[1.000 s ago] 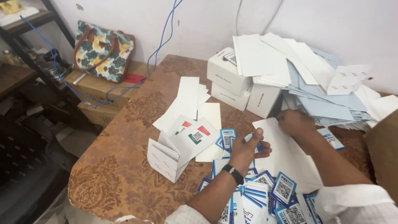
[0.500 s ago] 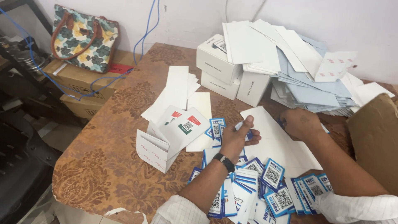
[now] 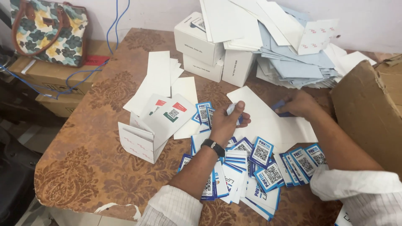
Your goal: The person sorts a pile of small blue and white cards with QR codes on a table. They pick up cards, align them into neat stacks, and place the stacks into a cardboard box. The person also handles white paper envelopes, moving them aside to access the cards.
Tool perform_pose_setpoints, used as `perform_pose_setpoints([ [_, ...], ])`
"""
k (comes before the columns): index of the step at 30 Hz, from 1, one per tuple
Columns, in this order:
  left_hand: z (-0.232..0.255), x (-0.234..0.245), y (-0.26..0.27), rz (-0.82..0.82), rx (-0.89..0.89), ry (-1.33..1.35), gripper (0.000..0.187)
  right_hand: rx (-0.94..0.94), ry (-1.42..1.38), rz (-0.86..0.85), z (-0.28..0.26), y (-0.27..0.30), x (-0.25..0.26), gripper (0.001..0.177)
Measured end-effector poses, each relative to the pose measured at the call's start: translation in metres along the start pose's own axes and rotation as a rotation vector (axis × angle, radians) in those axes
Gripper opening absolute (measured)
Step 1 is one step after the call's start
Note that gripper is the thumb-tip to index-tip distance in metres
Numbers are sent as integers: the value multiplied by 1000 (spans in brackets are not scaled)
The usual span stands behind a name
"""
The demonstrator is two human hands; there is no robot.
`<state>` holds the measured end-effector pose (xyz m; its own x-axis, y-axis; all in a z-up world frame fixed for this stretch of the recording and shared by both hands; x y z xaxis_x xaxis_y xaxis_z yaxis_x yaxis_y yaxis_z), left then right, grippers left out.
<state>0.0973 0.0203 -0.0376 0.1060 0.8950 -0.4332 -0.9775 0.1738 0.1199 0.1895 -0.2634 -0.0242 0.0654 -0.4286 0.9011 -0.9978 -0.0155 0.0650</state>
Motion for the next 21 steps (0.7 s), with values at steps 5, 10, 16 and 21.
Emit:
perform_pose_setpoints([
  [5, -11, -2, -3, -40, -22, 43, 51, 24, -516, 364, -51, 72, 15, 35],
  [10, -27, -20, 4, -85, -140, -91, 46, 477, -218, 626, -126, 162, -6, 25],
  [16, -17, -22, 21, -29, -117, -147, 52, 535, -366, 313, -144, 183, -26, 53],
  [21, -9, -28, 29, -47, 8, -215, 52, 501, -196, 237, -142, 183, -21, 66],
])
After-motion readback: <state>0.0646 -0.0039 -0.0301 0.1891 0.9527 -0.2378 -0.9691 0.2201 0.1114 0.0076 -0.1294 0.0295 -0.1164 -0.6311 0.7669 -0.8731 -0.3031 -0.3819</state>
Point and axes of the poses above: each hand's wrist, its own y-axis away from the middle knuckle, its own x-axis out of the back of the hand, z = x × y, the point moved 3 cm from there along -y, towards the middle knuckle, and after that the axes turned 7 degrees about x, right-handed, at the moved point
